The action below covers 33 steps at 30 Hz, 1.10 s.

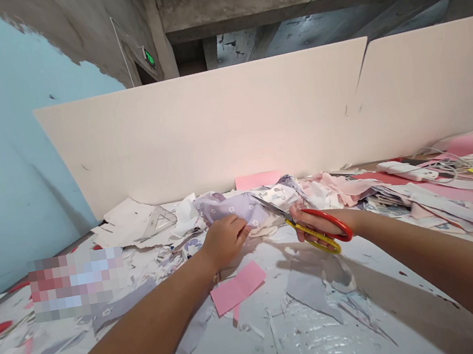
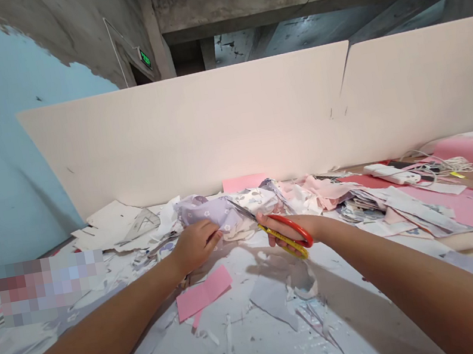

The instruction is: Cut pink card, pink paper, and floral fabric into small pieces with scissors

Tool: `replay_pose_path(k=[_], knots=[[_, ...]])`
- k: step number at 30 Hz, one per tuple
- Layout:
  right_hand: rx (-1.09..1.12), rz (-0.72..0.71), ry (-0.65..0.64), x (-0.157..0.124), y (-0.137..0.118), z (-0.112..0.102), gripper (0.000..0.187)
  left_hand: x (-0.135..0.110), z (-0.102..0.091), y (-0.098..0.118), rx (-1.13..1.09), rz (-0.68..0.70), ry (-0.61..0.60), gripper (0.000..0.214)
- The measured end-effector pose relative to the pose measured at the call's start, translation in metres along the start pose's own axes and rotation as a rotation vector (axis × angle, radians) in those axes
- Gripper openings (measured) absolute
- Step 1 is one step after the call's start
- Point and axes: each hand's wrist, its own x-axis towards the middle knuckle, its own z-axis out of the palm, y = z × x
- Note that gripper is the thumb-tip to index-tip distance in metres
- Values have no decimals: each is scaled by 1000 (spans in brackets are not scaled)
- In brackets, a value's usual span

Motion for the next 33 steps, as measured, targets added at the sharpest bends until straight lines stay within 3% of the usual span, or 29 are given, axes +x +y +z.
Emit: replay_pose_path(k=[14,26,33], knots=[[-48,-34,31,5,-2,1,69,-1,0,-1,1,36,-17,39],[-88,43,128,0,-3,4,61,-1,2,-2,62,57,-22,35],[176,183,-64,-11,-11,7,69,-2,4,-4,57,63,-18,35]])
